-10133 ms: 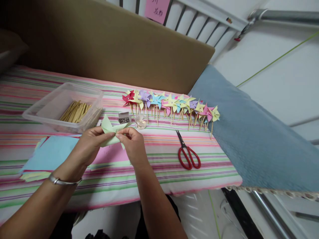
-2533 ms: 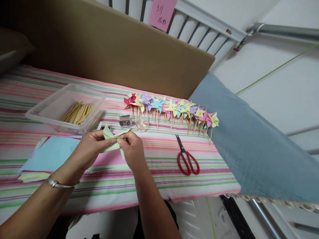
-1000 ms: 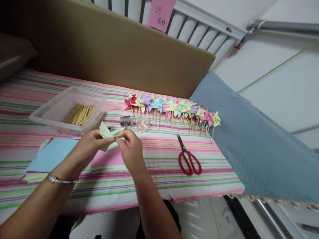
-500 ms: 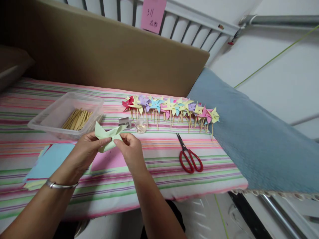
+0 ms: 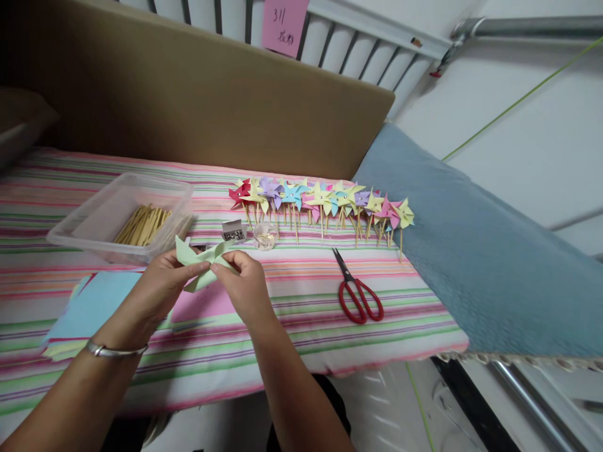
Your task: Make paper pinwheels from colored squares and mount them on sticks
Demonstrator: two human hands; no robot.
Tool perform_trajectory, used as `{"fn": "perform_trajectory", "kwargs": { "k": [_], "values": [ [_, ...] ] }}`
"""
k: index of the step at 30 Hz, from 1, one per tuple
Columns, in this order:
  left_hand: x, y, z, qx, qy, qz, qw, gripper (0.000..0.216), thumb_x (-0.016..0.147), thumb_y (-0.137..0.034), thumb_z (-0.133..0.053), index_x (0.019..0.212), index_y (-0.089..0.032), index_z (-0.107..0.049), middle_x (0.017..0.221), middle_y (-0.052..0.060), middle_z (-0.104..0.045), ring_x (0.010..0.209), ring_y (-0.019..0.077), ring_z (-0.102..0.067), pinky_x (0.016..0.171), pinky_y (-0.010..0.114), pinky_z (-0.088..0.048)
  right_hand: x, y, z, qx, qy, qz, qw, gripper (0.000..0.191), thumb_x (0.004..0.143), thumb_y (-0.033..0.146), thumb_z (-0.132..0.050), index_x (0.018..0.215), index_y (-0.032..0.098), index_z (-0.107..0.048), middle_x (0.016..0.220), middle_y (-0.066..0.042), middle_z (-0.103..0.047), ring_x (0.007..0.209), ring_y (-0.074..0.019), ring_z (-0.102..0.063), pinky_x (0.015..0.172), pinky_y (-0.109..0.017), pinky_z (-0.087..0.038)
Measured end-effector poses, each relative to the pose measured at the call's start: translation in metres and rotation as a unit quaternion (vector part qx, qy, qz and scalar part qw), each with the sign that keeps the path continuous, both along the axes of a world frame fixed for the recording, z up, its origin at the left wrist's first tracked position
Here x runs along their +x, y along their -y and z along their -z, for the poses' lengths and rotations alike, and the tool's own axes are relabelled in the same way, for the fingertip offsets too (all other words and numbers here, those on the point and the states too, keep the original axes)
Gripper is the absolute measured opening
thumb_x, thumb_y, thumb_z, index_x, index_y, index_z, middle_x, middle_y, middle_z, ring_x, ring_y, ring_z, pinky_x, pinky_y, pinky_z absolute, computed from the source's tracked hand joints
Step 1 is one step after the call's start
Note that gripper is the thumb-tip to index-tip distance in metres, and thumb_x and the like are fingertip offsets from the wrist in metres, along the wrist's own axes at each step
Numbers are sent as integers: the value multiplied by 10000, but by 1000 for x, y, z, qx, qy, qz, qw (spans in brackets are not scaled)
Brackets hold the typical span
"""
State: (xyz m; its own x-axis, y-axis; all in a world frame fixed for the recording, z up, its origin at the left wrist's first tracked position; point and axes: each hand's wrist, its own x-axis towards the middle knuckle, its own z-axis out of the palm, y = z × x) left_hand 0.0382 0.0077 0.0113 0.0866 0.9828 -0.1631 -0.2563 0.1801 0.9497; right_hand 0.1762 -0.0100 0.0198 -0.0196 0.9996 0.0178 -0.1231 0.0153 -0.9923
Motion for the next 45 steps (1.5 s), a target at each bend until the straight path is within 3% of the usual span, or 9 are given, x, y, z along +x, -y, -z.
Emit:
{"fn": "perform_trajectory", "kwargs": {
  "k": [9, 14, 18, 22, 25, 29, 38, 45],
  "values": [
    [0, 0, 0, 14, 22, -1, 1000, 205, 583, -251, -794, 683, -152, -644, 602, -24, -614, 542, 94, -515, 529, 215, -391, 0, -1, 1, -3, -25, -7, 1000, 97, 713, 244, -653, 789, 191, -624, 788, 3, -657, 772, -159, -601, 761, -290, -458],
    [-1, 1, 1, 98, -97, -49, 989, 135, 669, -263, -730, 736, -165, -666, 675, -10, -637, 631, 125, -562, 610, 246, -436, 3, -2, 3, 33, -14, 113, 993, 160, 724, 269, -675, 857, 206, -613, 854, -9, -644, 844, -163, -595, 802, -301, -459],
    [0, 1, 6, 264, -243, -95, 929, 45, 739, -223, -661, 759, -186, -677, 741, 7, -655, 708, 149, -589, 694, 283, -455, 1, -1, 7, 52, -32, 102, 993, 144, 746, 282, -669, 853, 191, -638, 977, -29, -631, 948, -179, -580, 896, -328, -431],
    [1, 1, 9, 395, -316, -101, 856, 82, 773, -164, -626, 819, -212, -673, 777, 6, -670, 738, 146, -607, 858, 350, -434, -4, -1, 9, 42, -75, 69, 994, 170, 758, 295, -665, 894, 193, -658, 975, -25, -637, 974, -181, -576, 936, -339, -410],
    [2, 2, 8, 440, -354, -99, 819, 95, 774, -141, -623, 824, -215, -653, 771, -2, -675, 738, 143, -614, 971, 411, -374, -4, 0, 11, 43, -60, 72, 995, 144, 752, 306, -672, 846, 196, -676, 1001, -22, -648, 983, -186, -574, 946, -337, -397],
    [2, 3, 7, 470, -375, -84, 794, 120, 778, -116, -609, 849, -209, -635, 795, 0, -684, 740, 136, -622, 1017, 433, -345, -2, -1, 12, 31, -27, 74, 996, 202, 741, 319, -678, 911, 212, -692, 1027, -22, -659, 988, -197, -579, 933, -350, -401],
    [4, 1, 11, 431, -357, -60, 826, 123, 792, -145, -609, 879, -219, -653, 839, 9, -701, 795, 145, -631, 1039, 441, -319, 0, -1, 12, 3, -28, 67, 997, 262, 711, 301, -681, 953, 201, -696, 971, -30, -682, 1013, -222, -585, 927, -363, -413],
    [4, 4, 8, 437, -388, -43, 810, 172, 789, -88, -562, 854, -224, -645, 840, 11, -703, 811, 155, -628, 1042, 471, -291, 1, -1, 13, -32, -25, 72, 997, 308, 687, 298, -711, 967, 173, -680, 903, -26, -693, 900, -207, -607, 863, -355, -426]
  ]
}}
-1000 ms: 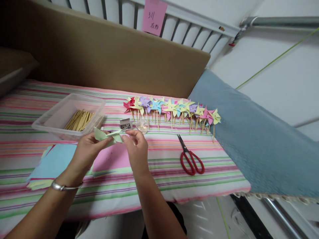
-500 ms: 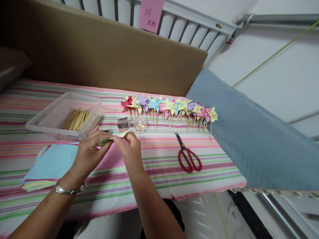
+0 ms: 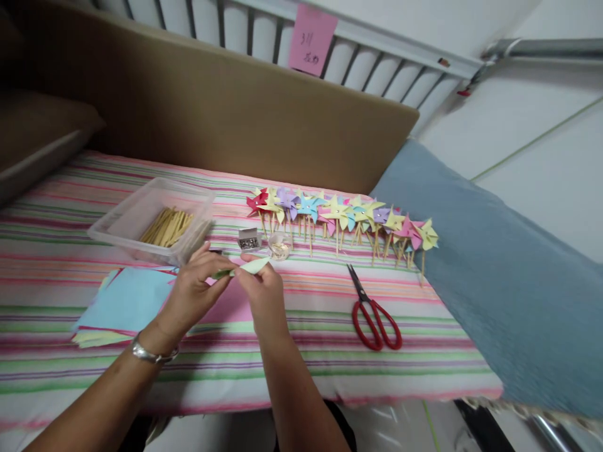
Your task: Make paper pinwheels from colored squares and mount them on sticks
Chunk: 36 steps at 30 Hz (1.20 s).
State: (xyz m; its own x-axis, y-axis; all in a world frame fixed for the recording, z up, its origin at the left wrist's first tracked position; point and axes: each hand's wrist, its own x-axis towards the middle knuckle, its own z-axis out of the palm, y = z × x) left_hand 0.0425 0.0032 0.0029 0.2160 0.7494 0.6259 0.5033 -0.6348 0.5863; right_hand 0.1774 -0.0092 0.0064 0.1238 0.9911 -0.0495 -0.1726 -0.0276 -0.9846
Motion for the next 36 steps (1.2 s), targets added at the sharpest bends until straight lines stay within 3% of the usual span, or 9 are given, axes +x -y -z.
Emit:
{"fn": "perform_trajectory", "kwargs": {
  "k": [8, 12, 14, 17, 19, 23, 27, 31, 36],
  "values": [
    [-2, 2, -3, -3, -7, -22, 1000, 205, 767, -51, -544, 844, -216, -640, 781, 7, -681, 779, 159, -609, 1043, 472, -285, 3, 0, -9, -1, 13, -10, 1000, 229, 713, 326, -693, 888, 177, -704, 906, -27, -696, 972, -219, -584, 908, -360, -406],
    [-6, 1, -7, -49, 69, -28, 996, 178, 758, -66, -558, 822, -205, -648, 793, 0, -688, 793, 152, -614, 1056, 456, -260, 11, -1, -13, 8, 11, 14, 1000, 218, 737, 387, -663, 809, 185, -695, 835, -33, -687, 900, -213, -596, 876, -373, -441],
    [-7, 1, -9, -92, 135, -29, 986, 167, 753, -83, -559, 811, -205, -658, 791, 0, -692, 776, 152, -616, 1011, 432, -322, 12, -2, -12, 5, 9, 23, 1000, 236, 722, 397, -675, 824, 185, -694, 875, -46, -690, 910, -215, -595, 887, -380, -445],
    [-6, 1, -13, -187, 266, -1, 946, 83, 738, -147, -597, 765, -192, -661, 750, 4, -677, 729, 156, -607, 787, 328, -454, 10, 3, -10, 4, -3, 21, 1000, 261, 716, 406, -683, 853, 185, -688, 913, -57, -690, 946, -220, -598, 911, -396, -442],
    [-5, 2, -15, -257, 367, 28, 894, 46, 703, -195, -655, 744, -174, -659, 729, 6, -667, 698, 151, -599, 674, 278, -453, 7, 11, -8, 16, -21, 25, 999, 279, 736, 433, -663, 876, 192, -677, 951, -60, -682, 984, -224, -597, 905, -399, -453],
    [-4, 13, -21, -354, 529, 68, 768, 151, 617, -228, -748, 699, -139, -657, 642, 0, -652, 581, 116, -562, 576, 235, -418, 9, 39, -6, 16, -52, 23, 998, 380, 772, 520, -600, 952, 190, -651, 994, -85, -674, 944, -224, -632, 865, -397, -478],
    [2, 44, -22, -399, 590, 80, 698, 208, 575, -200, -789, 743, -143, -680, 698, 8, -695, 614, 107, -593, 611, 214, -439, 12, 72, -10, -7, -19, -1, 1000, 391, 783, 491, -606, 1010, 173, -623, 912, -90, -696, 863, -209, -656, 836, -384, -482],
    [9, 84, -23, -433, 597, 84, 670, 289, 566, -199, -804, 825, -123, -704, 787, 58, -729, 747, 156, -648, 744, 253, -474, 9, 98, -22, 8, 10, -23, 1000, 365, 735, 414, -673, 1009, 178, -623, 892, -54, -689, 822, -180, -651, 803, -339, -486],
    [12, 121, -34, -425, 567, 66, 703, 285, 575, -193, -803, 835, -120, -716, 826, 73, -738, 743, 170, -656, 731, 261, -483, 2, 120, -37, 28, 41, -22, 999, 251, 719, 396, -670, 794, 158, -649, 679, -3, -652, 647, -146, -603, 686, -292, -472]
  ]
}}
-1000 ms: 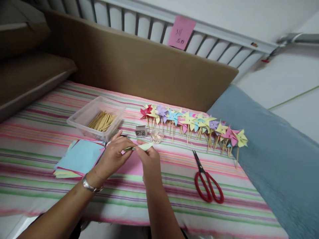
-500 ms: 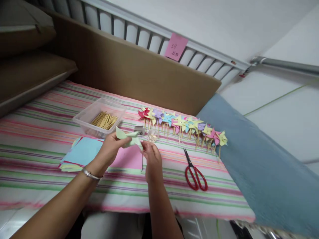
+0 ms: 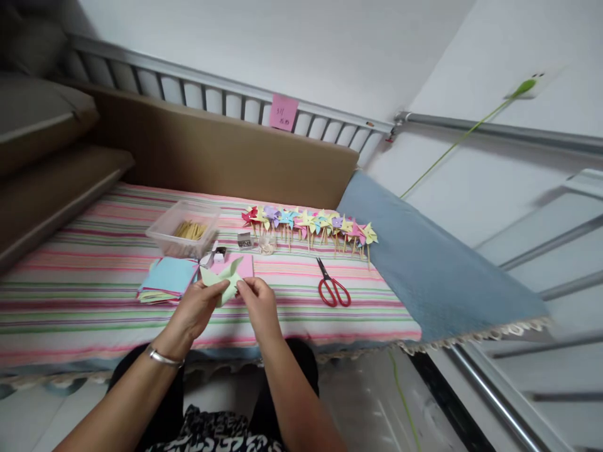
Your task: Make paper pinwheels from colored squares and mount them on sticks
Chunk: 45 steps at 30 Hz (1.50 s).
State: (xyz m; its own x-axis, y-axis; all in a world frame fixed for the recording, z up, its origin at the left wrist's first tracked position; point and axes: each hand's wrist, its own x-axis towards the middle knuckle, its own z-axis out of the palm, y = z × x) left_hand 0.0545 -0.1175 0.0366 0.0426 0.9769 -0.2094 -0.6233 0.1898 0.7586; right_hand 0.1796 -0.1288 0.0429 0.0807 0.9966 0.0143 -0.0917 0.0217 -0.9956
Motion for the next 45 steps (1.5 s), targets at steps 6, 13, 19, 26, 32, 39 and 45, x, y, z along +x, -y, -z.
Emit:
{"fn": "perform_trajectory", "kwargs": {
  "k": [6, 13, 19, 26, 32, 39, 45],
  "values": [
    [-8, 29, -7, 19, -51, -26, 998, 292, 555, -204, -815, 816, -112, -721, 776, 77, -735, 667, 164, -651, 670, 258, -483, -2, 25, -7, -2, 20, -17, 1000, 274, 695, 421, -687, 760, 158, -647, 684, -19, -657, 663, -173, -610, 689, -313, -478],
    [-53, 56, -13, -9, -6, -83, 996, 274, 546, -143, -814, 797, -137, -705, 826, 61, -739, 728, 168, -674, 703, 258, -523, 29, 59, 9, -31, 12, 19, 999, 367, 618, 501, -722, 757, 168, -653, 644, -25, -651, 608, -181, -607, 668, -340, -486],
    [-98, 62, -15, -19, 61, -137, 988, 162, 677, -58, -695, 801, -161, -685, 844, 44, -738, 763, 171, -684, 735, 308, -568, 60, 81, 29, -65, 85, 2, 994, 331, 626, 497, -698, 709, 180, -655, 644, -37, -659, 625, -211, -624, 672, -354, -491],
    [-140, 35, -21, -15, 161, -196, 967, 193, 791, -8, -535, 737, -160, -641, 695, -18, -703, 654, 112, -669, 798, 327, -562, 57, 77, 64, -102, 155, -11, 983, 260, 649, 443, -639, 657, 183, -642, 625, -24, -646, 594, -206, -610, 644, -339, -472],
    [-158, -25, -58, 61, 202, -224, 952, 179, 776, -2, -550, 825, -147, -642, 777, 12, -715, 701, 103, -672, 778, 247, -557, 39, 40, 51, -53, 223, -28, 973, 202, 698, 400, -609, 664, 203, -640, 605, -11, -625, 613, -208, -602, 634, -322, -457],
    [-183, -66, -46, 83, 231, -216, 945, 176, 784, 1, -535, 798, -137, -643, 750, 18, -715, 700, 126, -667, 782, 334, -580, -24, -76, -54, 181, 438, -90, 876, 177, 807, 311, -546, 760, 223, -692, 747, -30, -664, 735, -199, -581, 693, -311, -415],
    [-212, -75, -14, 47, 244, -234, 940, 246, 808, 3, -495, 889, -155, -665, 831, 8, -724, 754, 136, -673, 766, 324, -588, -121, -186, -63, 193, 585, -236, 751, 189, 751, 139, -567, 749, 221, -737, 853, -37, -709, 829, -189, -614, 774, -286, -409]
  ]
}}
